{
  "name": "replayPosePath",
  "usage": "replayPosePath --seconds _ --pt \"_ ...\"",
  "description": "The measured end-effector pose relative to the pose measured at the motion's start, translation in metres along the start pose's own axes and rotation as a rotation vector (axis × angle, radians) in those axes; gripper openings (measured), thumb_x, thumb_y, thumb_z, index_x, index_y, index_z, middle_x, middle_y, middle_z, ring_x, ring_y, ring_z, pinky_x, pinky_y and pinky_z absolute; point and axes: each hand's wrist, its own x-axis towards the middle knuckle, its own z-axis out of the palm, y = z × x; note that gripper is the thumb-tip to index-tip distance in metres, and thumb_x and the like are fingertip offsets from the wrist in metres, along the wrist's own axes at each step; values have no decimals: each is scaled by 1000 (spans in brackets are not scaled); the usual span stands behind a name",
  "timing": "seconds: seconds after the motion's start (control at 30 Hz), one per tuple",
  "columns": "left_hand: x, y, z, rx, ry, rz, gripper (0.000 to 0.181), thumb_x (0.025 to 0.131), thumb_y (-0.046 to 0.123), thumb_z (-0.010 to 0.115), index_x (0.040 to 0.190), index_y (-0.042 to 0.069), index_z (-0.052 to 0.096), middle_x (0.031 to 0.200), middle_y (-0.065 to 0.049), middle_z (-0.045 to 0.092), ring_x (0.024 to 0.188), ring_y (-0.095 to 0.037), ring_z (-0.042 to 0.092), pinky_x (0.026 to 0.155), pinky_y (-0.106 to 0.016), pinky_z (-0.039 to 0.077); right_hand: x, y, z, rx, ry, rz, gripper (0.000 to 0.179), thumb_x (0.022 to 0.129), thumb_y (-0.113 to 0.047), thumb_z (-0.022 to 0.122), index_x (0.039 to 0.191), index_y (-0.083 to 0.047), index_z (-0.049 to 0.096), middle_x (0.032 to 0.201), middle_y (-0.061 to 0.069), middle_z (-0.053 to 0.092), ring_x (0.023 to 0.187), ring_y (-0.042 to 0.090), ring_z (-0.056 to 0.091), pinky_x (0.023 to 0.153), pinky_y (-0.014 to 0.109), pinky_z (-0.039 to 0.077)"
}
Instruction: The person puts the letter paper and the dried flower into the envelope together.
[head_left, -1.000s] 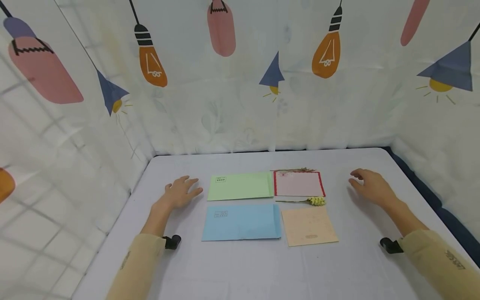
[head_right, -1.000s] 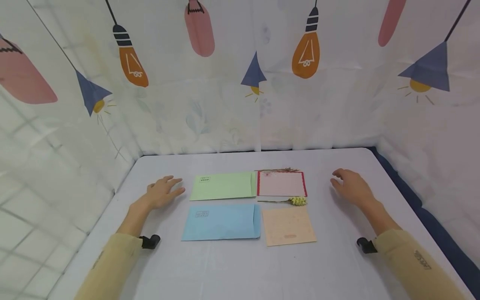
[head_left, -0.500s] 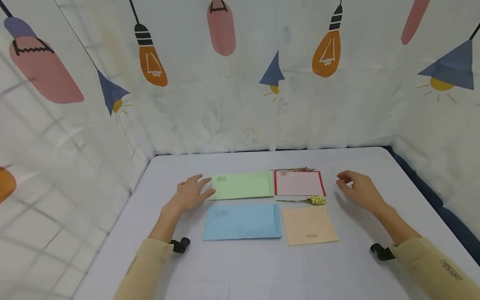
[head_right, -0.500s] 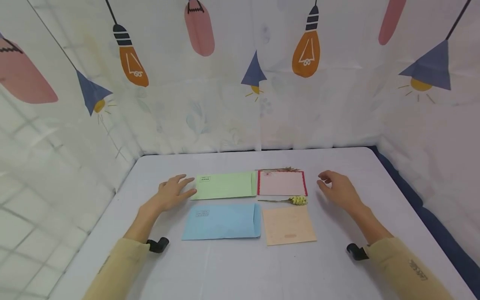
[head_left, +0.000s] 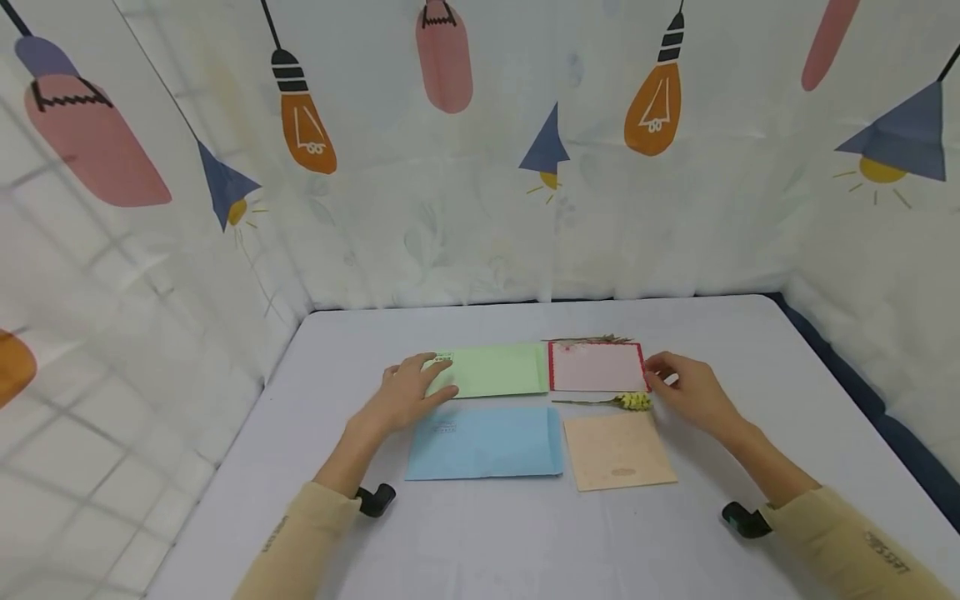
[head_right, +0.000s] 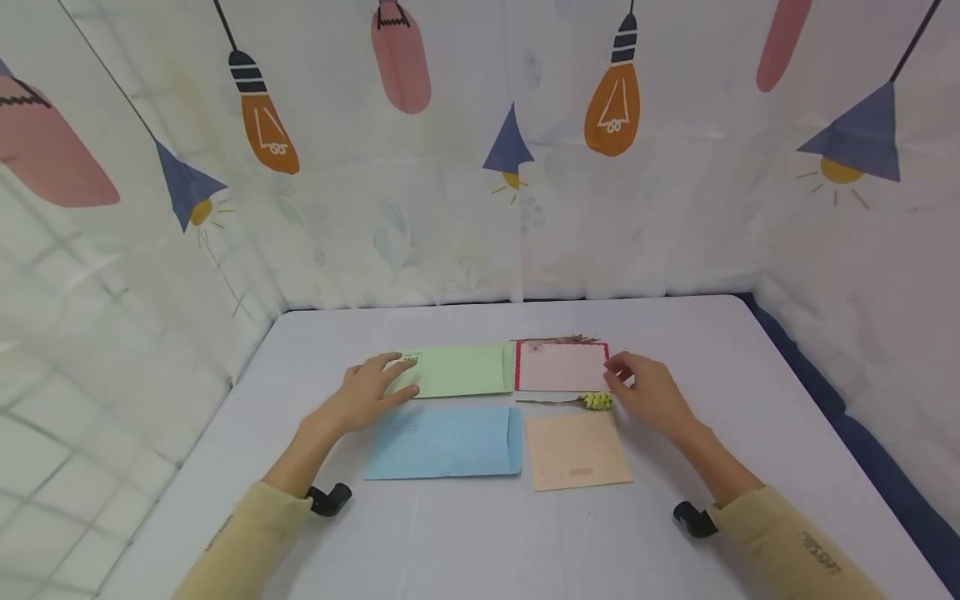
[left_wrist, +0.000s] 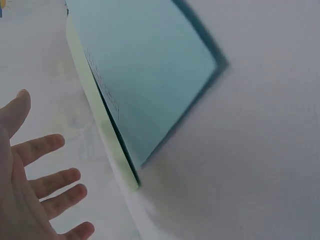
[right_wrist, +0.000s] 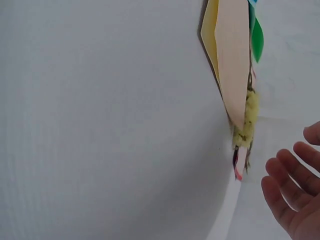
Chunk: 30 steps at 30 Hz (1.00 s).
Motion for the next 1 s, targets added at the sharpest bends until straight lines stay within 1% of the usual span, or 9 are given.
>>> replayPosePath --seconds 0.2,0.37,0.53,0.67,0.8,0.93,1.0 --pt "5 12 7 -20 -9 44 63 104 52 54 154 13 49 157 -21 38 146 -39 34 108 -69 26 -1 -11 9 65 -47 -13 18 99 -8 67 113 3 69 96 2 71 87 20 64 71 30 54" --pt "7 22 14 -20 -20 92 64 104 52 56 154 13 49 158 -21 38 146 -37 33 108 -68 27 0 -18 19 118 -48 -38 16 98 -7 69 111 2 70 94 0 71 84 17 65 71 27 54" --pt "6 36 15 -14 -49 123 64 103 53 56 154 15 48 159 -20 36 147 -36 33 110 -65 27 -1 -25 30 167 -68 -37 14 97 -5 70 110 1 70 93 -2 71 85 17 67 72 28 55" --pt "4 49 16 -17 -79 145 64 103 53 56 155 17 48 158 -18 37 148 -34 32 112 -63 26 -2 -32 39 208 -101 -19 15 98 -7 71 110 0 70 93 -2 71 87 17 67 76 30 57" --pt "3 60 21 -8 -107 163 66 102 57 55 156 19 46 159 -16 37 149 -30 31 113 -61 25 -2 -38 46 254 -143 4 16 97 -9 72 111 -1 70 96 -2 71 88 15 67 80 29 56" --pt "2 69 26 -2 -129 193 68 102 57 56 157 18 45 160 -16 36 148 -32 32 112 -61 27 0 -47 50 342 -224 54 18 97 -7 71 113 0 70 99 2 71 88 17 67 79 29 56" --pt "1 73 29 13 -146 204 69 102 58 56 157 18 44 160 -15 35 148 -32 31 111 -62 28 0 -52 51 373 -264 87 18 97 -8 71 114 0 69 99 3 71 88 18 67 78 29 56"
